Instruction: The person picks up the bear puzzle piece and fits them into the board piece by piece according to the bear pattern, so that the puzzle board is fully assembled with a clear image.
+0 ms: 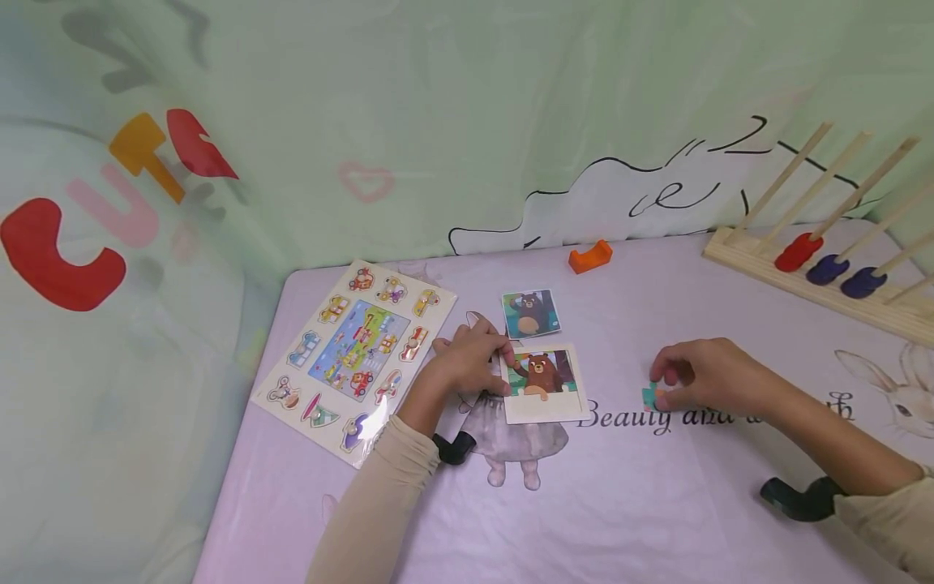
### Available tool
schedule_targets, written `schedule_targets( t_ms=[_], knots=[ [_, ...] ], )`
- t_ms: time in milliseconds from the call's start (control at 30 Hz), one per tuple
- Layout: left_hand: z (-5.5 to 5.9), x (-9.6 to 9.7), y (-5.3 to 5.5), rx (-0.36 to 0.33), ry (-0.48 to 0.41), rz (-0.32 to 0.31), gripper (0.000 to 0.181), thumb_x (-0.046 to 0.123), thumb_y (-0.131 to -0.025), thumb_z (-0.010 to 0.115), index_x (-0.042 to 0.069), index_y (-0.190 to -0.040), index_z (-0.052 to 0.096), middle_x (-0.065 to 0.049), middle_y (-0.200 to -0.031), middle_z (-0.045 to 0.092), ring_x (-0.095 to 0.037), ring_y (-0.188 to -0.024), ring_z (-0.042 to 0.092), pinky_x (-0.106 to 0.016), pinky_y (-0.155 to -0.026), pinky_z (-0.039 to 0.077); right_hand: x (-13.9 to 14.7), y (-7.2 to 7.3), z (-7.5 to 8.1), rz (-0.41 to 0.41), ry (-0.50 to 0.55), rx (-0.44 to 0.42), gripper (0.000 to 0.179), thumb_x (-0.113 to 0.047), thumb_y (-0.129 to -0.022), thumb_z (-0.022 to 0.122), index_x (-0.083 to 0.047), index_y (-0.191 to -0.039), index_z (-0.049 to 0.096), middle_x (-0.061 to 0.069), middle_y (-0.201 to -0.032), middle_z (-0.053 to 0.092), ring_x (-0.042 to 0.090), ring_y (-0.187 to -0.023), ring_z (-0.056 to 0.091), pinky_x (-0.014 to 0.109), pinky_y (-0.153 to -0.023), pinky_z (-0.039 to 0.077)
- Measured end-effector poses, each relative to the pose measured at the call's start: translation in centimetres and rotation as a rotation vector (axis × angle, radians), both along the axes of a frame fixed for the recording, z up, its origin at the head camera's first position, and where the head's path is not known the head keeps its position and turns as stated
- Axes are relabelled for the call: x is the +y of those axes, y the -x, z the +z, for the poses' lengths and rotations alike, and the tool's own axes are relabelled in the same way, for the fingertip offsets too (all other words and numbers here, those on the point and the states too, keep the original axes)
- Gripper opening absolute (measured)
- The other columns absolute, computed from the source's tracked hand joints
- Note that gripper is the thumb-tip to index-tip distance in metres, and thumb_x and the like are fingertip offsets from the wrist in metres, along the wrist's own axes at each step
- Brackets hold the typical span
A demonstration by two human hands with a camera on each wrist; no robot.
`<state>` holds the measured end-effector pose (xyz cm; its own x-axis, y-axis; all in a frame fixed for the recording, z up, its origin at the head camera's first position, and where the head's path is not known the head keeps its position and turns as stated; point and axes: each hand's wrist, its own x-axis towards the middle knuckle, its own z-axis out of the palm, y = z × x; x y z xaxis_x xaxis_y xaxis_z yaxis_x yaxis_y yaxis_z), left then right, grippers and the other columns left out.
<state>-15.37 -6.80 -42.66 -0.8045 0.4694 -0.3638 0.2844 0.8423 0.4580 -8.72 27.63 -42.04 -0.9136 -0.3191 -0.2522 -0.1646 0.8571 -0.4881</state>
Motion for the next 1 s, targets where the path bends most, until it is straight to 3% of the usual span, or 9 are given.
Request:
schedule_targets(
  t_ms=[1000],
  knots=[
    [0.34,0.11,-0.11,0.001,0.017,-0.001,0.027,0.032,-0.079,0.089,0.029,-0.094,0.067,0.004,-0.12,0.049,-0.022,-0.108,0.045,-0.06,-0.096,0.028,0.04,0.12,-0.2,0.006,0.044,0.003,0.033,-0.032,-0.074,0.091,-0.018,-0.095,0.07,-0.006,-0.083,0.06,0.012,-0.079,0.052,0.023,-0.065,0.043]
  ],
)
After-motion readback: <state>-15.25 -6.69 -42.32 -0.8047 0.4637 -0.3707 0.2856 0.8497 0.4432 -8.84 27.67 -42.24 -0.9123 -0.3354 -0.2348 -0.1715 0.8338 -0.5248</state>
